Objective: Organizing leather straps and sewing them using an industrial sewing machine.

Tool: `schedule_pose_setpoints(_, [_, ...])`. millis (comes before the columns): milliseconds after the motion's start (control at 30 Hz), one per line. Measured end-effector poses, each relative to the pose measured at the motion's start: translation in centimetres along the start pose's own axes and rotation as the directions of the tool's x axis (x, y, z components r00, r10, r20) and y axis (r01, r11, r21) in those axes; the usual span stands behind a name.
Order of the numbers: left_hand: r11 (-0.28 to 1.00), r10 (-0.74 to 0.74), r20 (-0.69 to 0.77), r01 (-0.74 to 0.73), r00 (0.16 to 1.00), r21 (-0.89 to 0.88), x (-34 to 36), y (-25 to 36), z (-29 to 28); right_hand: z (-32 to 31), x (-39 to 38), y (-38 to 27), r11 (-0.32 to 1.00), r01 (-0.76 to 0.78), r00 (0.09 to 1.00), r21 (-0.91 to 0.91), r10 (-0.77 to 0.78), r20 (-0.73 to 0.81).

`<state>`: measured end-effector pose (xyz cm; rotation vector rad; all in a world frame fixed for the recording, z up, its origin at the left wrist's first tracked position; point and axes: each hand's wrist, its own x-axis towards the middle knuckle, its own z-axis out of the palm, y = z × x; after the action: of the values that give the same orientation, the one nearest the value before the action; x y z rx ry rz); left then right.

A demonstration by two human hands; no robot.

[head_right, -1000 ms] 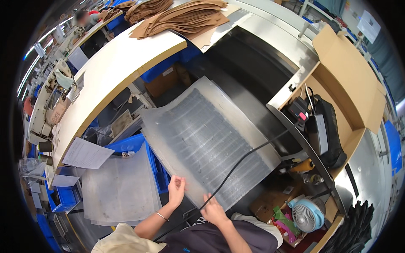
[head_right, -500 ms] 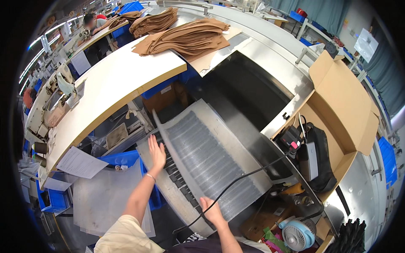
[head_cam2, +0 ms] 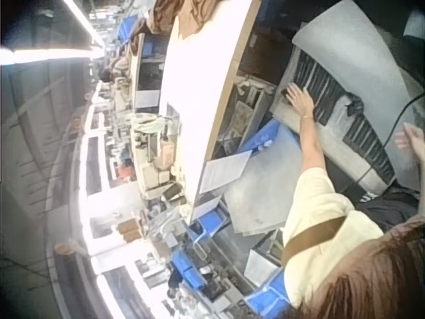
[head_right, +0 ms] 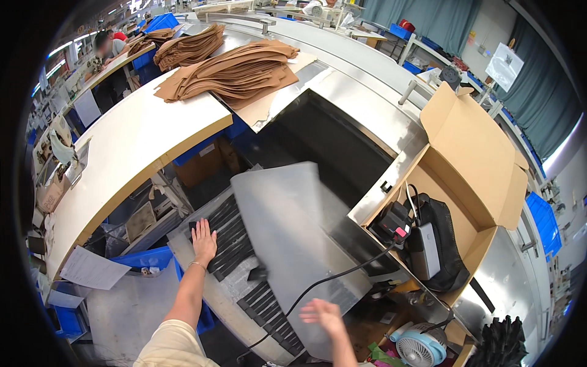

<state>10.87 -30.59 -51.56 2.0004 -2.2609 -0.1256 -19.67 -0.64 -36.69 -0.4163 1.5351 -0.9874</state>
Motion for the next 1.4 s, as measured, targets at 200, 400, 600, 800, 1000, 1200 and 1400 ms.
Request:
schedule_pose_setpoints(200, [1.000,0.014,0.143,-0.014,0.990,0.000,0.9,-0.6,-1.1,-6.6,-4.6,1.1,0.980,0.052,0.987,0.194,-0.022,-0.157])
schedule_pose_setpoints(400, [0.947,-0.090,-0.378,-0.039,0.921,-0.319,1.1,5.0,-6.5,-2.0,-6.3,2.3,0.966,0.152,0.986,0.207,-0.134,-0.099])
schedule_pose_setpoints(600, [0.269,0.071,0.204,0.178,0.976,-0.947,-8.5,16.2,-8.4,3.4,-5.5,2.5,0.981,0.194,0.981,-0.007,-0.194,0.014])
schedule_pose_setpoints(800, [0.599,0.141,0.101,-0.004,0.985,-0.801,-11.0,15.6,-7.0,3.8,-5.8,3.2,0.970,0.235,0.971,-0.065,-0.238,-0.035])
schedule_pose_setpoints(1000, [0.973,0.176,0.142,-0.150,0.974,-0.174,-8.9,9.9,-7.8,-0.3,-6.7,1.0,0.970,0.244,0.943,-0.012,-0.240,-0.232])
schedule_pose_setpoints(1200, [0.864,0.000,-0.203,-0.102,0.979,-0.493,-6.8,12.3,-7.3,-2.1,-7.7,1.1,0.930,0.367,0.921,-0.040,-0.369,-0.125])
schedule_pose_setpoints(1400, [0.769,0.155,-0.042,-0.147,0.987,-0.622,-5.6,17.6,-7.2,0.5,-7.2,1.8,0.938,0.346,0.935,-0.021,-0.347,-0.070])
